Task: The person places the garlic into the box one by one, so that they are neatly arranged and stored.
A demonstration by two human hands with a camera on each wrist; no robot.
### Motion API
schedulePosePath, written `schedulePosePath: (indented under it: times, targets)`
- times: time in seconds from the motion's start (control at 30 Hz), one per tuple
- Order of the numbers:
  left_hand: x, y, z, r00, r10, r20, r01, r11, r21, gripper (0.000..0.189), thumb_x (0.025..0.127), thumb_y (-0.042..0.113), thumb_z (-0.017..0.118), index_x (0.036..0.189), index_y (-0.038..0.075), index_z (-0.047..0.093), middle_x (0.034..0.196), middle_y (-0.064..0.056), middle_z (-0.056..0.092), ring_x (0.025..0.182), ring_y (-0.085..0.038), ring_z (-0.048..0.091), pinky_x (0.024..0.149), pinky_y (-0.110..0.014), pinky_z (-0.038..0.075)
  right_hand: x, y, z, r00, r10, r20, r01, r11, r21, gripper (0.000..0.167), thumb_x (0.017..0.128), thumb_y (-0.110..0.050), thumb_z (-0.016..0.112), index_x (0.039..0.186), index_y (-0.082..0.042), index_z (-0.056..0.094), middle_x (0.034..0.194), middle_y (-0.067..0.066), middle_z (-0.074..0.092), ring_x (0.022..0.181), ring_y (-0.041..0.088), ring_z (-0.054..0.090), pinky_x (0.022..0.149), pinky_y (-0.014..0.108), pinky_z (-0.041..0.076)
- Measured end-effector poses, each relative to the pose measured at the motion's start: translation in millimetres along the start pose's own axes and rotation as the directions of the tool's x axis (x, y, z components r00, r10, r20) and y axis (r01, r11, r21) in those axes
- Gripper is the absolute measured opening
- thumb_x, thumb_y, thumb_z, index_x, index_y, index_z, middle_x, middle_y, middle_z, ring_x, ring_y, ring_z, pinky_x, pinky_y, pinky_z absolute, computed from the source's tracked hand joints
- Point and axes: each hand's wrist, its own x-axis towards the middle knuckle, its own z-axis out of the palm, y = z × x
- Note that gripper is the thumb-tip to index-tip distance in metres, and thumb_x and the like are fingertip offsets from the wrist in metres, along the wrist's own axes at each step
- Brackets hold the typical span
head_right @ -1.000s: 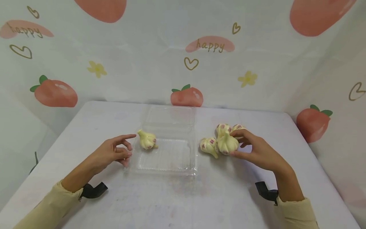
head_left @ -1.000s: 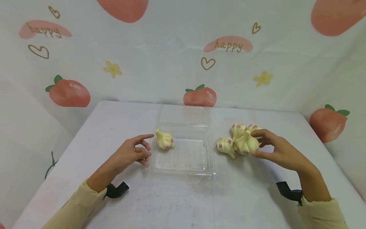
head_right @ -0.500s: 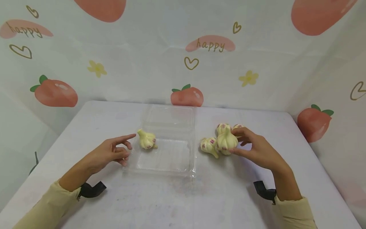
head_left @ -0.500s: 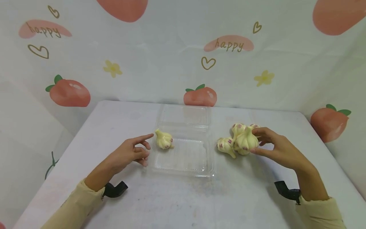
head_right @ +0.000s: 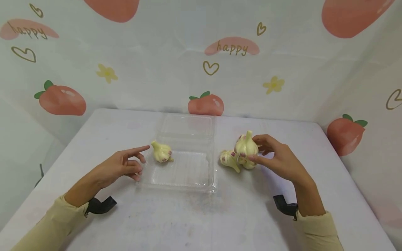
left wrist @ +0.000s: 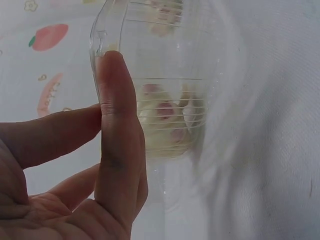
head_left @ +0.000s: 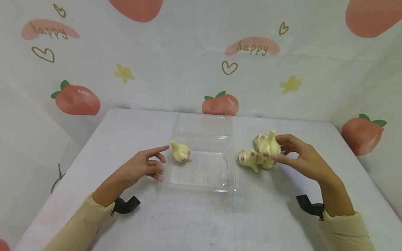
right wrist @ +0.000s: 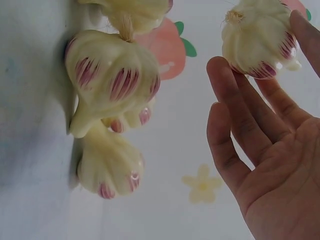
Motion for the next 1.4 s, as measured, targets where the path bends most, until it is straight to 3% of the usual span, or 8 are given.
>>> schedulePosePath:
  times: [0.27,0.7,0.9,1.13,1.4]
  targets:
    - [1.4,-0.5,-0.6,1.000,-0.007,0.015,0.007,1.000,-0.017,0.080,0.090,-0.004,0.062,0.158,0.001,0.020,0.113,-0.018,0.044,0.070,-0.014,0.065,0.075,-0.036,0.063,5.7,-8.0,2.9,1.000,0.008,0.018,-0.008,1.000,-0.009,0.047,0.089,-0.027,0.076,0.131,-0.017,0.057,0.122,0.002,0.065,0.096,-0.010,0.056,0.079,0.017,0.047]
    - [4.4,-2.9,1.3,1.000,-0.005,0.012,0.005,1.000,-0.001,0.070,0.090,-0.004,0.063,0.152,-0.003,0.030,0.114,-0.016,0.046,0.068,-0.018,0.069,0.077,-0.039,0.063,15.3,-18.9,15.9,1.000,-0.023,0.020,0.023,0.999,0.036,0.047,0.087,-0.026,0.078,0.130,-0.020,0.058,0.120,-0.003,0.065,0.099,-0.004,0.059,0.084,0.018,0.050]
    - [5.6,-1.8,2.4,1.000,-0.017,0.010,0.017,1.000,-0.003,0.070,0.090,-0.005,0.062,0.152,-0.003,0.029,0.115,-0.017,0.045,0.069,-0.017,0.069,0.076,-0.038,0.063,20.4,-27.0,21.7,1.000,-0.013,0.026,0.011,0.998,0.062,0.046,0.087,-0.027,0.078,0.129,-0.021,0.059,0.119,-0.003,0.066,0.099,0.004,0.062,0.084,0.032,0.052]
    - [4.6,-2.0,1.5,1.000,-0.014,0.012,0.014,1.000,0.005,0.070,0.091,-0.004,0.062,0.153,-0.002,0.029,0.116,-0.018,0.045,0.069,-0.018,0.070,0.078,-0.037,0.063,29.8,-33.3,29.4,0.998,-0.011,0.067,0.005,0.996,0.089,0.045,0.087,-0.036,0.078,0.126,-0.025,0.060,0.119,-0.007,0.066,0.105,0.014,0.064,0.092,0.042,0.046]
    - [3.5,-2.6,0.7,1.000,-0.016,0.015,0.016,1.000,0.006,0.070,0.092,-0.004,0.062,0.153,-0.002,0.028,0.115,-0.016,0.045,0.070,-0.018,0.070,0.077,-0.036,0.063,34.1,-39.1,37.0,0.996,-0.027,0.083,0.017,0.992,0.121,0.047,0.087,-0.036,0.077,0.129,-0.025,0.059,0.121,-0.009,0.065,0.109,0.013,0.063,0.090,0.037,0.053]
